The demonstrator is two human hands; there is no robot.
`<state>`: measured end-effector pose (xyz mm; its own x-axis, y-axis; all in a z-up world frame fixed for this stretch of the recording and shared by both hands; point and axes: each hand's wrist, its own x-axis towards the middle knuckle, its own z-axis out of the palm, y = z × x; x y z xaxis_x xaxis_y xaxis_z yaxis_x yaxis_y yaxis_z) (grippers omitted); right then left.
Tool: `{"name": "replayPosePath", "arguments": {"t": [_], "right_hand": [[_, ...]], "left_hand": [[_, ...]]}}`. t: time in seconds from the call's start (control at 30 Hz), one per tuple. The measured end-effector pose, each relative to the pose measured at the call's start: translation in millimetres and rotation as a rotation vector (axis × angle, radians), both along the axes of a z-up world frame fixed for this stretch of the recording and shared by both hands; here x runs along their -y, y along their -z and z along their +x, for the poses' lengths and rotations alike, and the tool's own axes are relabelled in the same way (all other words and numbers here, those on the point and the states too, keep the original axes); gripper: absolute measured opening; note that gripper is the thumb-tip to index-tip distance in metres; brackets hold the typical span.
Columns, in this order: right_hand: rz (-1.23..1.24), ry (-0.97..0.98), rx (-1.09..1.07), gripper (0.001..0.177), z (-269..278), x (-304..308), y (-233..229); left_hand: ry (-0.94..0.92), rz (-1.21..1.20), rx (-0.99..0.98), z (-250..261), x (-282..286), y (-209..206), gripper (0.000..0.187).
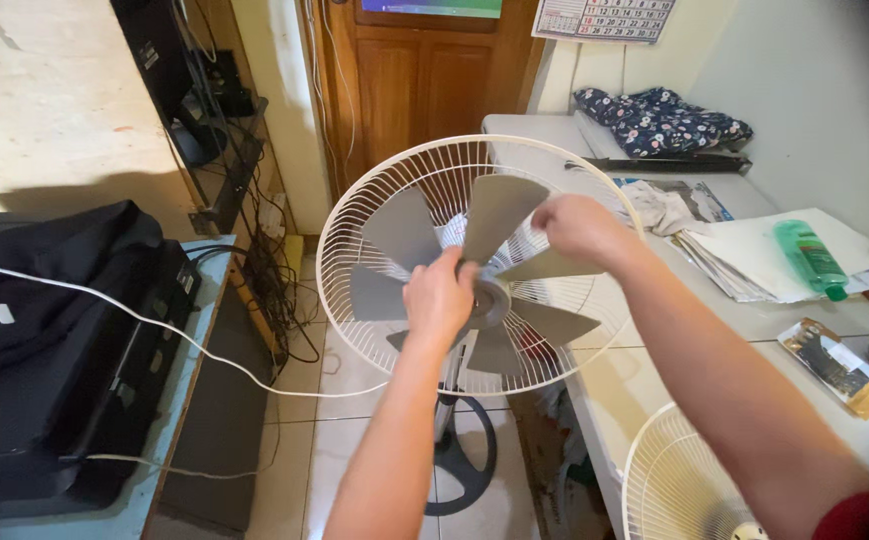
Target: The person disassembles a standing fan by removing the front grille, unscrewing the blade hub, detaching the blades, and separating the motor housing from the stand. The components are placed on a nearby table.
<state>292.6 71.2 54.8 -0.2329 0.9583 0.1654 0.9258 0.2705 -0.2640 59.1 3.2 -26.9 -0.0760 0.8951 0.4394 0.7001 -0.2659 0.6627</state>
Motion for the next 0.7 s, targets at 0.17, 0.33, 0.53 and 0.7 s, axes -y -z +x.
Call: {"name": "replayPosePath", "arguments": {"t": [0.17, 0.33, 0.53, 0.7], "right_hand": [[-0.519, -0.185, 0.081, 0.039, -12.6, -18.2, -14.1], [-0.406, -0.438, 0.278, 0.041, -23.3, -45.8, -2.4], [-0.487, -0.409, 0.515, 0.039, -30.5, -46.6, -7.8], [-0.495, -0.366, 0.527, 0.036, -55.4, -46.4, -0.3]], "left_hand": [[0.394, -0.473, 0.073, -25.6, -31.0, -46.3, 0.054], [0.354, -0.423, -0.134, -22.5, -46.4, -45.0, 0.056], [0.311, -0.45, -0.144, -20.6, -47.6, -25.0, 0.054], [0.287, -0.393, -0.112, -33.0, -42.1, -14.2, 0.068]]}}
